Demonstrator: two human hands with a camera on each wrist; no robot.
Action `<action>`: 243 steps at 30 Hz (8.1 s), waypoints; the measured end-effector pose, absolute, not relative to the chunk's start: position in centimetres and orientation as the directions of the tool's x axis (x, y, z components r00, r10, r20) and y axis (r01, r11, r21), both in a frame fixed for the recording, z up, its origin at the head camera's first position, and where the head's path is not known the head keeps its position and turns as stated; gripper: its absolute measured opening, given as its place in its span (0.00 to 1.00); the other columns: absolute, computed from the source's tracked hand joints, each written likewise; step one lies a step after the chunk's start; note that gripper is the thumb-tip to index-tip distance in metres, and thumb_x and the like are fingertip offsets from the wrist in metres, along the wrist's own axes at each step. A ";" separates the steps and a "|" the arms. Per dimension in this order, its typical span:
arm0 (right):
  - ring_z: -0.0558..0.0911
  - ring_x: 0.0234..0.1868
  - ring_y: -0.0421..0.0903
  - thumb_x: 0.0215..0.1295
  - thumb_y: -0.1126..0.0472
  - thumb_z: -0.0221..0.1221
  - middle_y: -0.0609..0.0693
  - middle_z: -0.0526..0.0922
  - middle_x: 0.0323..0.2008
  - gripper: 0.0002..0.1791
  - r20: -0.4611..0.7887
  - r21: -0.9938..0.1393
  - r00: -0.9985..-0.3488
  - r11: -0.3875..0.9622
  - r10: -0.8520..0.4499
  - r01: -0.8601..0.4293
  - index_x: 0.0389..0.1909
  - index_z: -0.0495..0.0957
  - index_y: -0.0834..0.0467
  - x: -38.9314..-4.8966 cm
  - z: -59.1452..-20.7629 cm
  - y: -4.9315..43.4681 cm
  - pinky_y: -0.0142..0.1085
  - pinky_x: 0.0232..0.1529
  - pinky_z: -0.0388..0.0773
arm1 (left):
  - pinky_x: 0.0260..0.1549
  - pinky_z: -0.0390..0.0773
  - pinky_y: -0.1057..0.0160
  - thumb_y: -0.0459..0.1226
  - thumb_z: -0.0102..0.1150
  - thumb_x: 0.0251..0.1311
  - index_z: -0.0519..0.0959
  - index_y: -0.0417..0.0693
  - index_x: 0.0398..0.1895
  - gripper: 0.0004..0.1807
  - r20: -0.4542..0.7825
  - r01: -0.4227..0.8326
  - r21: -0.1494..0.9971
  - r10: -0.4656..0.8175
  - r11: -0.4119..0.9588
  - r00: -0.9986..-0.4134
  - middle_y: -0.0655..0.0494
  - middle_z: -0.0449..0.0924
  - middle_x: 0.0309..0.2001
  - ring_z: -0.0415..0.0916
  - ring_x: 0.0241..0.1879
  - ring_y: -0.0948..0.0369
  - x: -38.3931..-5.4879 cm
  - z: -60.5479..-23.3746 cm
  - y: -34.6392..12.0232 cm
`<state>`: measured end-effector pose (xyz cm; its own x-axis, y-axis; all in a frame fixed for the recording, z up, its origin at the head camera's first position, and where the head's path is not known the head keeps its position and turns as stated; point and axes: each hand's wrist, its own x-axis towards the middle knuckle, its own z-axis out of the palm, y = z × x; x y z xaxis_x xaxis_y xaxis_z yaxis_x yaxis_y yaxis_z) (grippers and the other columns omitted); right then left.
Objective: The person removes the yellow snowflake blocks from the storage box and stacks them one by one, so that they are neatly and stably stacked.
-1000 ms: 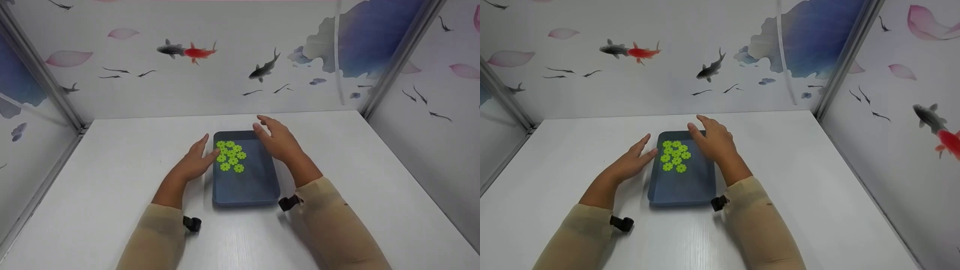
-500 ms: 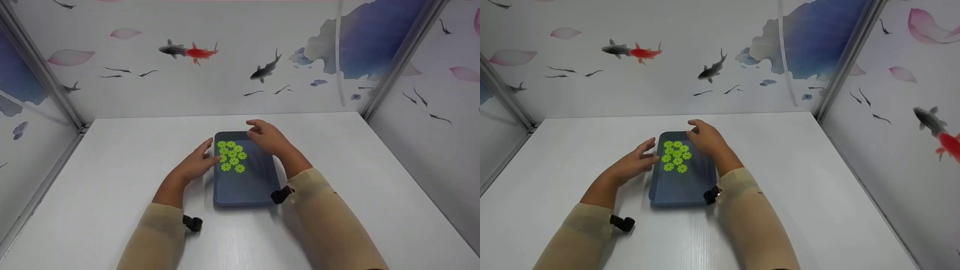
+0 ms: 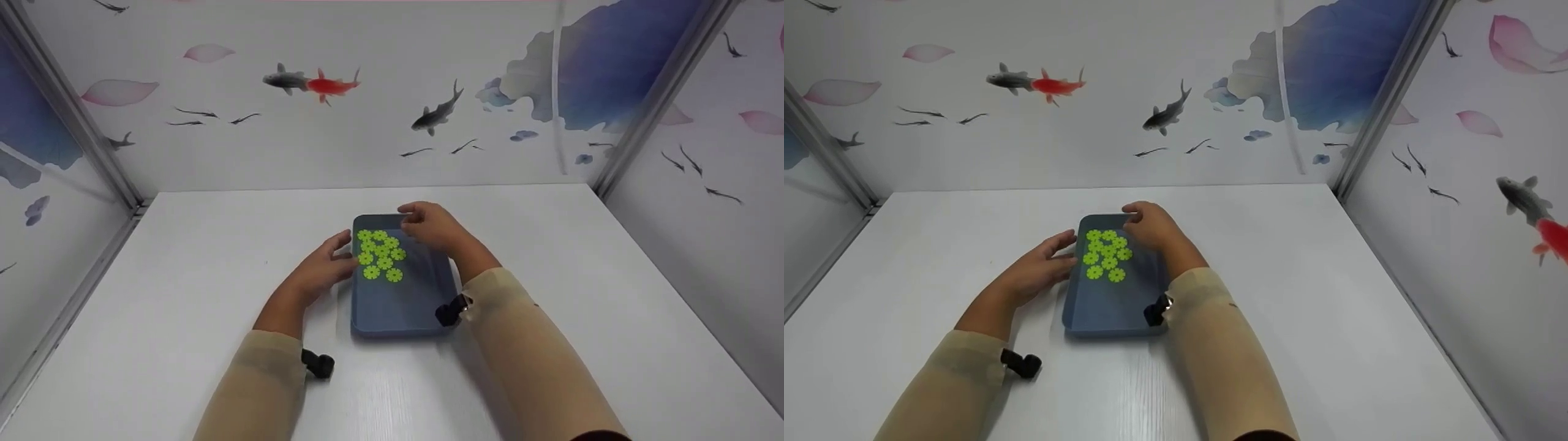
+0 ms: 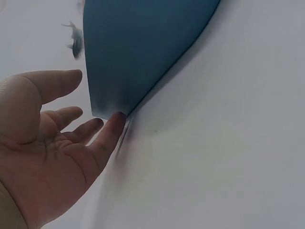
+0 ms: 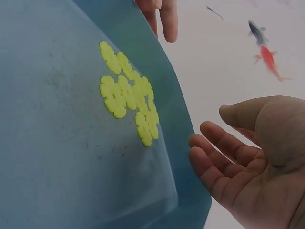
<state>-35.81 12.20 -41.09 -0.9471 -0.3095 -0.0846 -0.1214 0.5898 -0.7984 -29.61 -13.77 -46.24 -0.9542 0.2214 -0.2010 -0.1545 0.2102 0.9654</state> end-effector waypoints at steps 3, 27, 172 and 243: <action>0.84 0.64 0.55 0.79 0.63 0.58 0.57 0.81 0.65 0.26 -0.110 -0.809 -0.942 0.579 -0.317 -0.100 0.75 0.73 0.54 -36.0 -41.4 12.2 0.52 0.65 0.83 | 0.78 0.71 0.52 0.40 0.63 0.74 0.56 0.62 0.87 0.42 -0.207 -0.175 0.971 0.200 0.164 -0.958 0.62 0.52 0.87 0.58 0.85 0.54 -29.8 -46.5 -13.6; 0.85 0.56 0.49 0.64 0.71 0.68 0.52 0.87 0.59 0.29 -0.236 -0.780 -0.926 0.626 -0.294 0.001 0.66 0.82 0.54 -37.9 -43.5 12.1 0.42 0.57 0.84 | 0.78 0.71 0.51 0.32 0.62 0.73 0.65 0.56 0.83 0.37 -0.219 -0.207 0.975 0.222 0.079 -0.950 0.57 0.60 0.85 0.67 0.80 0.54 -30.1 -47.0 -13.9; 0.85 0.56 0.46 0.75 0.59 0.66 0.54 0.80 0.66 0.21 -0.325 -0.937 -0.944 0.111 0.061 0.330 0.66 0.82 0.55 -35.7 -46.1 26.4 0.33 0.62 0.85 | 0.78 0.70 0.50 0.31 0.62 0.73 0.63 0.50 0.84 0.38 -0.242 -0.226 0.970 0.228 0.093 -0.943 0.51 0.63 0.83 0.66 0.81 0.51 -30.2 -47.0 -14.3; 0.87 0.46 0.43 0.74 0.58 0.65 0.57 0.86 0.56 0.19 -0.258 -0.914 -0.952 0.276 0.166 0.296 0.61 0.84 0.59 -35.9 -46.4 26.0 0.29 0.47 0.87 | 0.79 0.70 0.50 0.33 0.64 0.73 0.67 0.54 0.82 0.36 -0.263 -0.245 0.963 0.203 0.109 -0.943 0.54 0.65 0.82 0.69 0.79 0.53 -30.2 -47.3 -14.4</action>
